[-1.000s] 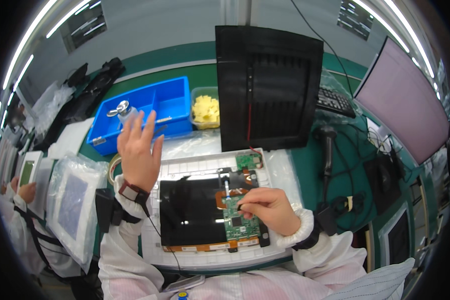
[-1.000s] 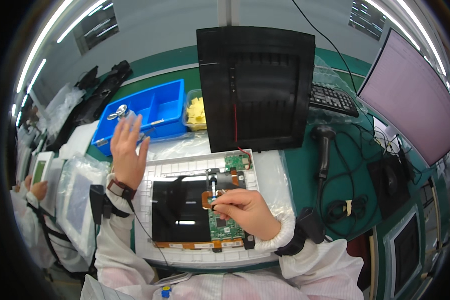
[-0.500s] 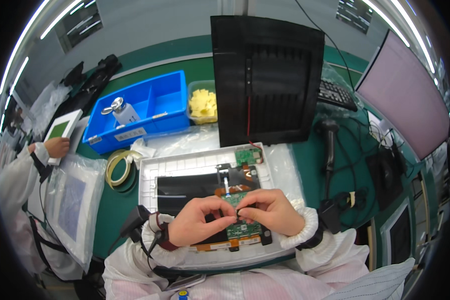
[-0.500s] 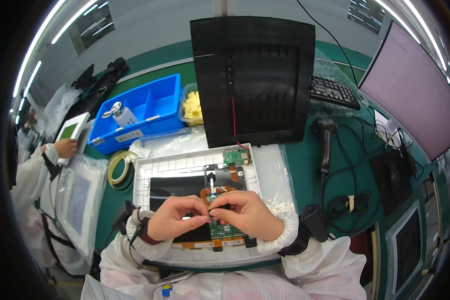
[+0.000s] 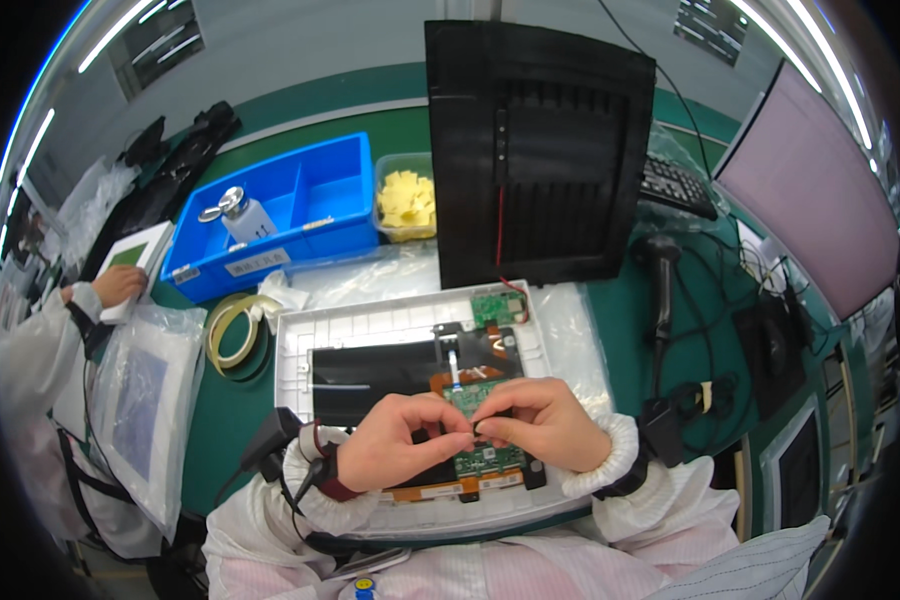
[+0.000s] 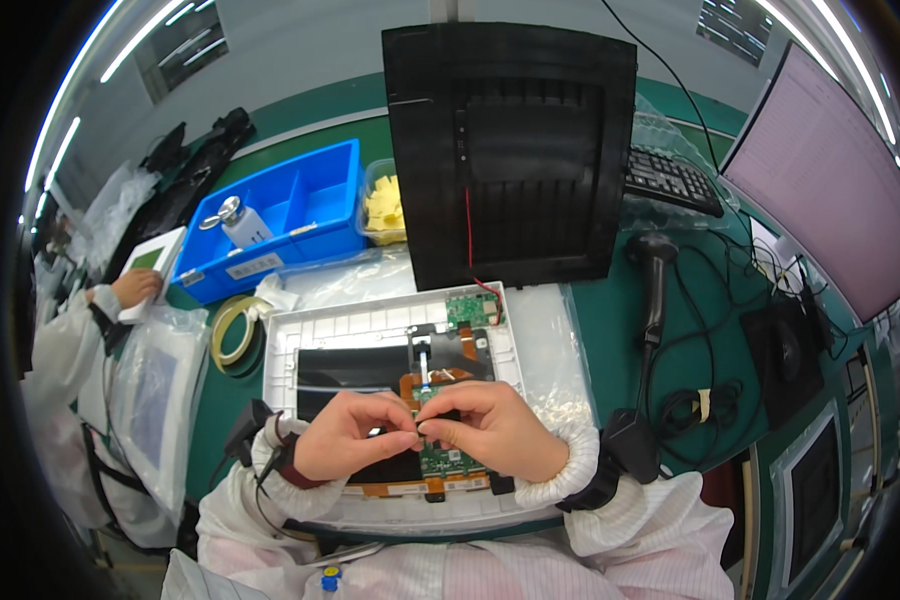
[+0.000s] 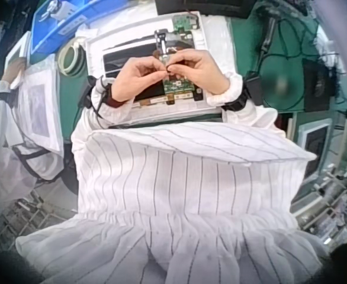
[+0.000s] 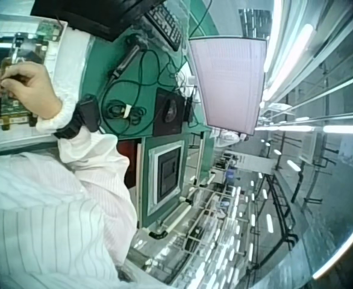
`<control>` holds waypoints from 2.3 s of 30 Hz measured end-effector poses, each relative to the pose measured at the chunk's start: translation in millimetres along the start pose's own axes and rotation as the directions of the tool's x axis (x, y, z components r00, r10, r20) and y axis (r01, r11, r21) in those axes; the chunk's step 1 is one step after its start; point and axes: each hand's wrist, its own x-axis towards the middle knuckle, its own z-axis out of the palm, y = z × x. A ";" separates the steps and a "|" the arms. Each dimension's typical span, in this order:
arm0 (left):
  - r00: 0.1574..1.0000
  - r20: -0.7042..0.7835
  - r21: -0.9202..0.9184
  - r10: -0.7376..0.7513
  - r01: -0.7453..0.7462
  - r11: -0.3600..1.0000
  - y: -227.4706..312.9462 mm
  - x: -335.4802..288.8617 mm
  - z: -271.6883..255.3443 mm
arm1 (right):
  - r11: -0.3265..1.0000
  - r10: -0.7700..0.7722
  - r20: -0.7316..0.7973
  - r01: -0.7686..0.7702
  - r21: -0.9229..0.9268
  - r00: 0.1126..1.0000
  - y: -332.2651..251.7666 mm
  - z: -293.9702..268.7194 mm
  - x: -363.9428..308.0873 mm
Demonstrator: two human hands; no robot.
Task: The person connects ribbon cables and other components to an electronic display panel by hand, then uses a barcode scanner to scan the assembly.
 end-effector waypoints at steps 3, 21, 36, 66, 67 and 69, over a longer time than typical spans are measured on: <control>1.000 0.000 -0.001 0.002 -0.002 1.000 -2.2 0.6 -0.5 | 1.000 0.009 -0.001 -0.009 -0.012 1.000 0.3 -0.8 0.5; 0.984 -0.148 0.240 0.098 -0.060 0.969 7.9 -1.1 5.9 | 0.686 -0.467 -0.016 0.352 -0.637 0.884 3.2 9.7 0.3; 0.966 -0.175 0.383 0.190 -0.111 0.917 7.6 2.1 11.7 | 0.685 -0.462 -0.062 0.312 -0.659 0.885 8.6 9.3 1.3; 0.688 -0.496 0.837 0.531 0.215 0.503 18.0 160.7 -139.5 | 0.958 0.044 -0.440 0.088 0.274 0.897 5.2 -27.1 3.8; 0.724 -0.432 0.883 0.538 0.218 0.417 12.8 164.6 -140.4 | 0.958 0.056 -0.449 0.079 0.277 0.892 5.8 -27.0 4.5; 0.726 -0.405 0.902 0.556 0.218 0.371 2.6 172.3 -142.8 | 0.953 0.057 -0.440 0.083 0.293 0.896 8.1 -28.2 6.7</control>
